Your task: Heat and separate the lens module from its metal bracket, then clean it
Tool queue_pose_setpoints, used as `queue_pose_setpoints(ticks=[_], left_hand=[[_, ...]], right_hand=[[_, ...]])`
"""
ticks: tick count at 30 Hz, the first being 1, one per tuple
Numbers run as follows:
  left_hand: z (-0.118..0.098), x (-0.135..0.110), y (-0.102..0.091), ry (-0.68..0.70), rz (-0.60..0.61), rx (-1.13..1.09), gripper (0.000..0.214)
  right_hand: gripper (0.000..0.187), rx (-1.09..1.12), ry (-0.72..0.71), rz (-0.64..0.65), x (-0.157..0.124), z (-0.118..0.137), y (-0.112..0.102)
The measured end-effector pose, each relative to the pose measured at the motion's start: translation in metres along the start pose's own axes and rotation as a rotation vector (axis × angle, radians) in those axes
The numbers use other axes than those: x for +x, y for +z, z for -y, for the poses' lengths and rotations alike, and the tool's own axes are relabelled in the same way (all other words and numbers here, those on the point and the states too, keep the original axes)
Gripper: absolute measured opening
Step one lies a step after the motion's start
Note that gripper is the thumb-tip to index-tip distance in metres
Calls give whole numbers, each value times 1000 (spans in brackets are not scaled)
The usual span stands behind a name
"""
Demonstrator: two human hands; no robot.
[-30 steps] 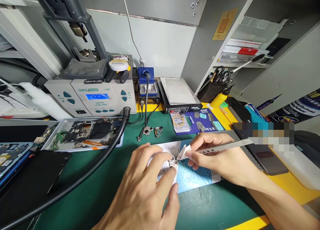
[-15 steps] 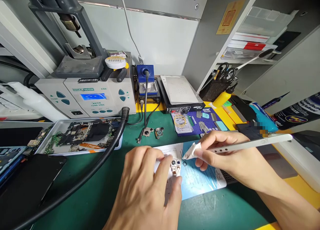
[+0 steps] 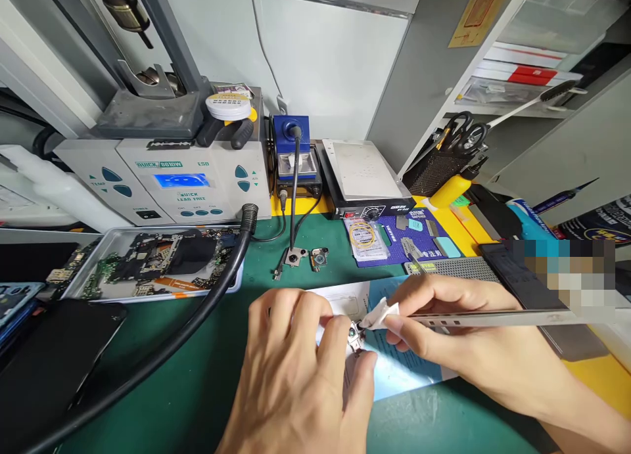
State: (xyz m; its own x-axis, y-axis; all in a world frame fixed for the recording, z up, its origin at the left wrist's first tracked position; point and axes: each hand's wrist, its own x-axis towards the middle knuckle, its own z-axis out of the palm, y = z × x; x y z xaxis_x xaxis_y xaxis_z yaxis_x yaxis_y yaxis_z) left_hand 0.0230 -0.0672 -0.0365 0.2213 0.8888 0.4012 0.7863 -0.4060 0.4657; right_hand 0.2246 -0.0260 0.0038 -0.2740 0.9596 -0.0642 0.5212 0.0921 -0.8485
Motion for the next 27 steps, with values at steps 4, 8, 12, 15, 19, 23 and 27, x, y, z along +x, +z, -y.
queue_pose_setpoints(ticks=[4, 8, 12, 15, 19, 23, 27], left_hand=[[0, 0, 1, 2, -4, 21, 13], [-1, 1, 0, 10, 12, 25, 13], [0, 2, -1, 13, 11, 20, 12], [0, 1, -1, 15, 1, 17, 14], [-1, -1, -2, 19, 1, 33, 15], [0, 1, -1, 27, -19, 22, 13], [1, 3, -1, 10, -13, 25, 11]], right_hand=[[9, -47, -40, -11, -1, 0, 1], [8, -71, -72, 3, -2, -1, 2], [11, -71, -86, 9, -3, -2, 3], [11, -65, -92, 4, -4, -2, 2], [9, -90, -106, 0, -6, -2, 2], [11, -84, -99, 14, -6, 0, 1], [11, -33, -28, -56, -2, -1, -7]])
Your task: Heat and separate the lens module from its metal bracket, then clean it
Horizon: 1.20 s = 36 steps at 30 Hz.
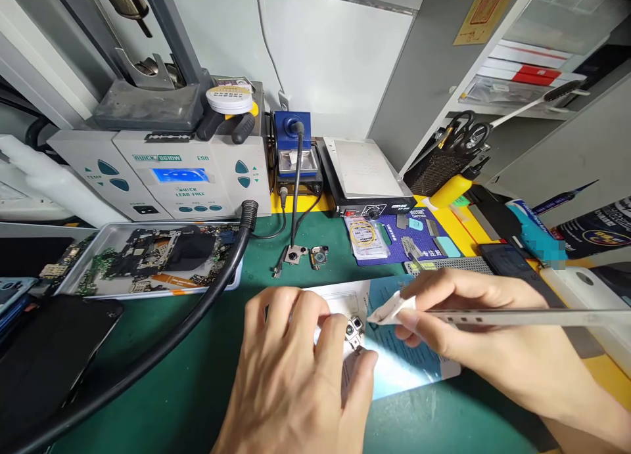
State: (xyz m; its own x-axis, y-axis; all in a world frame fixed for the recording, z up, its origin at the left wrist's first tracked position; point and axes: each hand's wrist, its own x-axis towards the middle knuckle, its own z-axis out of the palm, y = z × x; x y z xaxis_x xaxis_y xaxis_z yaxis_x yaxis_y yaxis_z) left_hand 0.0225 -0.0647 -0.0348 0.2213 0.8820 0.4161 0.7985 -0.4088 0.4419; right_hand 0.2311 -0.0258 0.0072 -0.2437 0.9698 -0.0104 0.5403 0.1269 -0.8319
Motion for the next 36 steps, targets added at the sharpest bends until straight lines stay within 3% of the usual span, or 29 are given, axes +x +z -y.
queue_pose_setpoints(ticks=[5, 14, 18, 24, 36], left_hand=[[0, 0, -2, -16, 13, -26, 5], [0, 0, 1, 22, -15, -40, 3], [1, -2, -1, 10, 37, -27, 4], [1, -1, 3, 5, 10, -26, 8], [1, -1, 0, -11, 38, -28, 7]], right_hand=[[20, 121, 117, -33, 7, -5, -8], [19, 141, 133, -4, 7, -6, -11], [17, 156, 109, 51, 4, -2, -4], [14, 58, 41, 74, -1, 1, 7], [9, -17, -54, 87, -4, -4, 9]])
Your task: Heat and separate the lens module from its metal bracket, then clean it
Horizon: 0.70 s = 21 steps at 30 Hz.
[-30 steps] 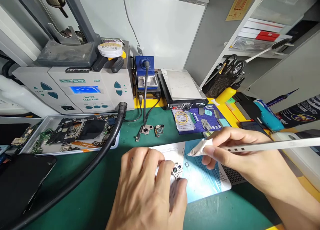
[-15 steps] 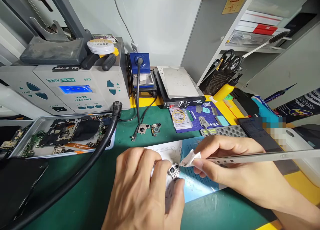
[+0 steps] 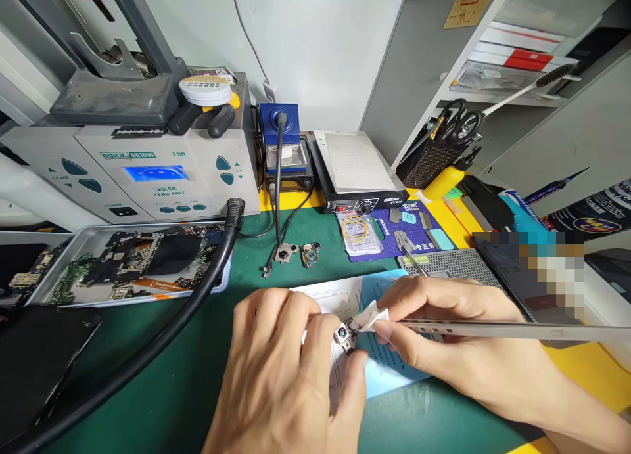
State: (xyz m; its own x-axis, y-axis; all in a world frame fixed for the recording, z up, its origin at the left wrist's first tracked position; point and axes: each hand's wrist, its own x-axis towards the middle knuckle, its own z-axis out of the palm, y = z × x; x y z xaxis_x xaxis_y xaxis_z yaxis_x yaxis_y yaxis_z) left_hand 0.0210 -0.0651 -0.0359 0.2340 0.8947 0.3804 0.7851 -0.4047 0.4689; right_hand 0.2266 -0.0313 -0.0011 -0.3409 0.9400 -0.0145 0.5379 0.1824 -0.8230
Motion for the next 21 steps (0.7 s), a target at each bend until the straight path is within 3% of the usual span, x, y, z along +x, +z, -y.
queue_pose_setpoints(ticks=[11, 17, 21], left_hand=[[-1, -2, 0, 7, -1, -4, 8], [2, -3, 5, 2, -47, 4, 10], [1, -1, 2, 12, -15, 20, 8]], right_hand=[[10, 1, 19, 4, 0, 2, -2], [15, 62, 116, -160, 7, 1, -15], [18, 98, 163, -102, 7, 0, -17]])
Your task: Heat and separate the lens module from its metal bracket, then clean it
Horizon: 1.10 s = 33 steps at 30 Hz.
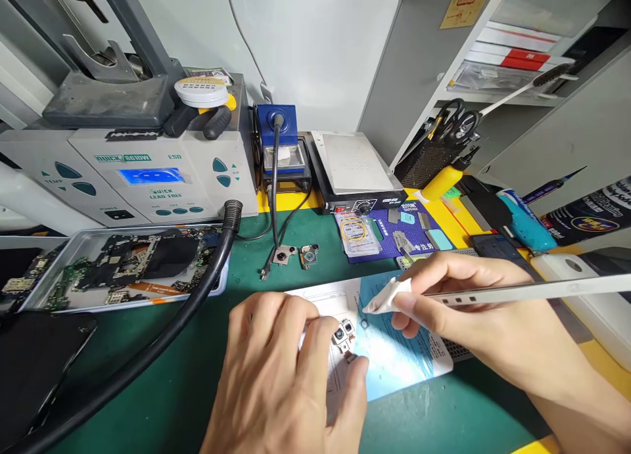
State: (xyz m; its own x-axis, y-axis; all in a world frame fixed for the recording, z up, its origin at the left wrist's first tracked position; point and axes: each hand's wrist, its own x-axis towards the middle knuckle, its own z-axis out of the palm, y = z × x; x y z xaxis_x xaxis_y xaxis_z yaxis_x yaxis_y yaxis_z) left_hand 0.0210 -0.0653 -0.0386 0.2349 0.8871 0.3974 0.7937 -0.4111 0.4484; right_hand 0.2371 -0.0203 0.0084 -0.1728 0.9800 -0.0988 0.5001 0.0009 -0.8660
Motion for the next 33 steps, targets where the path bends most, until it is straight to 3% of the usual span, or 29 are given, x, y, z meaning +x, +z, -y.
queue_pose_setpoints(ticks=[4, 9, 20, 24, 29, 33], left_hand=[[0, 1, -3, -3, 19, 15, 9], [0, 0, -1, 8, -48, 11, 11], [0, 2, 1, 5, -23, 6, 8], [1, 1, 2, 16, -49, -17, 8], [2, 1, -1, 44, -39, -33, 3], [1, 1, -2, 41, -55, -42, 8]], right_hand=[[15, -19, -66, 42, -3, 2, 7], [11, -53, -127, 54, -5, 2, 15], [5, -109, -198, 78, -8, -3, 18], [10, -59, -163, 75, -7, -1, 14], [15, 19, -53, -56, -4, 0, 2], [18, 61, 14, -3, 1, 1, 0]])
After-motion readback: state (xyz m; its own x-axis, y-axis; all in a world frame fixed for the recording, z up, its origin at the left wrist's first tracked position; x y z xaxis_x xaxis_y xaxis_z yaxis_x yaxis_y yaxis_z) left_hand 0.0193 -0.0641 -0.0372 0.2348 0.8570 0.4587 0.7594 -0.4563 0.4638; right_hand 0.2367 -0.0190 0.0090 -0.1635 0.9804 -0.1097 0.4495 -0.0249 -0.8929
